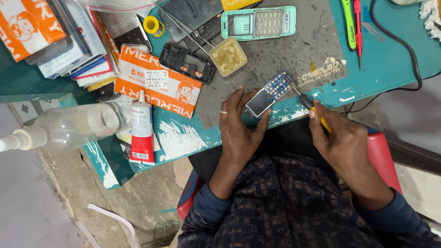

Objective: The person repairs a small feature phone at a workbench. They solder the keypad circuit board with a soldering iron, use tweezers to adjust components on the board, apply liquid from a bottle, then fit the keypad and cover onto the phone body and press the keys to test the assembled phone.

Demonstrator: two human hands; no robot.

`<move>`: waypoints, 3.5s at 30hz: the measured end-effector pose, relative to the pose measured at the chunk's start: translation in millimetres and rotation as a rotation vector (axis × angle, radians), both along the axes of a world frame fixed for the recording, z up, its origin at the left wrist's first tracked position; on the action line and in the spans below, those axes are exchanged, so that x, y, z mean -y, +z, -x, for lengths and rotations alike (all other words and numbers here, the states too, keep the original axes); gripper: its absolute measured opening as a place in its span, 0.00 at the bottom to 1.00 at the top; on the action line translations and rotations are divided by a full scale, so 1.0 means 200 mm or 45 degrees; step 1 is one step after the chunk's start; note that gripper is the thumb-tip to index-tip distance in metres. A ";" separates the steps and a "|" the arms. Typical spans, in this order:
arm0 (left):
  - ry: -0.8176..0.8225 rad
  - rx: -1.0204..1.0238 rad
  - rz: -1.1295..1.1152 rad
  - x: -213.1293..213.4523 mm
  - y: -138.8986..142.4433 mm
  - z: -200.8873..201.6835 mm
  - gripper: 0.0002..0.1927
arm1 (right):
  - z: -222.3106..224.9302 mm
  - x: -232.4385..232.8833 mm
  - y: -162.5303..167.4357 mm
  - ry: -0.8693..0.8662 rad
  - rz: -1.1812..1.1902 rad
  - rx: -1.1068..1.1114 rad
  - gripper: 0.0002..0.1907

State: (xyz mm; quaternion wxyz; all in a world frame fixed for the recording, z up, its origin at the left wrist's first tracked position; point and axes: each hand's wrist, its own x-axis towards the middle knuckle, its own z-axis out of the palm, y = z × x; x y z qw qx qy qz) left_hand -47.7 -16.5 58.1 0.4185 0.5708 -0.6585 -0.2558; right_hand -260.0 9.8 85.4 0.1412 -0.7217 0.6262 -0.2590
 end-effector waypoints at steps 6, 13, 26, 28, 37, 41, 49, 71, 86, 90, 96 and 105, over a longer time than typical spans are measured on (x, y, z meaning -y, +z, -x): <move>0.001 0.014 0.019 0.00 0.00 0.00 0.40 | -0.02 0.01 0.06 -0.044 -0.072 0.084 0.11; 0.002 0.009 0.023 0.00 -0.01 0.00 0.40 | -0.03 0.03 0.10 -0.052 -0.107 0.083 0.11; 0.009 0.008 0.011 -0.01 -0.01 0.00 0.40 | -0.03 0.00 0.05 0.065 -0.039 0.148 0.12; 0.010 0.009 0.014 -0.01 -0.01 0.00 0.40 | -0.03 -0.01 0.04 0.104 -0.001 0.157 0.12; 0.007 0.017 0.017 -0.01 -0.02 0.00 0.41 | -0.05 -0.04 0.05 0.141 -0.039 0.096 0.15; 0.003 0.022 0.019 -0.01 -0.02 0.00 0.41 | -0.05 -0.03 0.08 0.145 -0.146 0.071 0.16; 0.008 0.023 0.012 -0.01 -0.01 0.00 0.40 | -0.05 -0.01 0.08 0.092 -0.137 0.093 0.14; 0.011 0.041 0.007 -0.01 -0.01 0.00 0.40 | -0.01 -0.03 0.04 0.150 -0.014 -0.043 0.13; 0.007 0.048 0.023 0.00 -0.01 0.00 0.41 | -0.01 -0.03 0.02 0.033 0.066 -0.061 0.12; 0.004 0.054 0.041 0.00 -0.01 0.00 0.41 | -0.02 -0.02 0.03 0.012 0.071 -0.022 0.13; 0.010 0.057 0.033 0.00 -0.02 0.00 0.41 | -0.02 -0.01 0.05 0.015 0.065 -0.024 0.11; 0.014 0.038 0.014 -0.01 -0.02 0.00 0.40 | -0.02 0.02 0.07 0.019 0.007 -0.011 0.10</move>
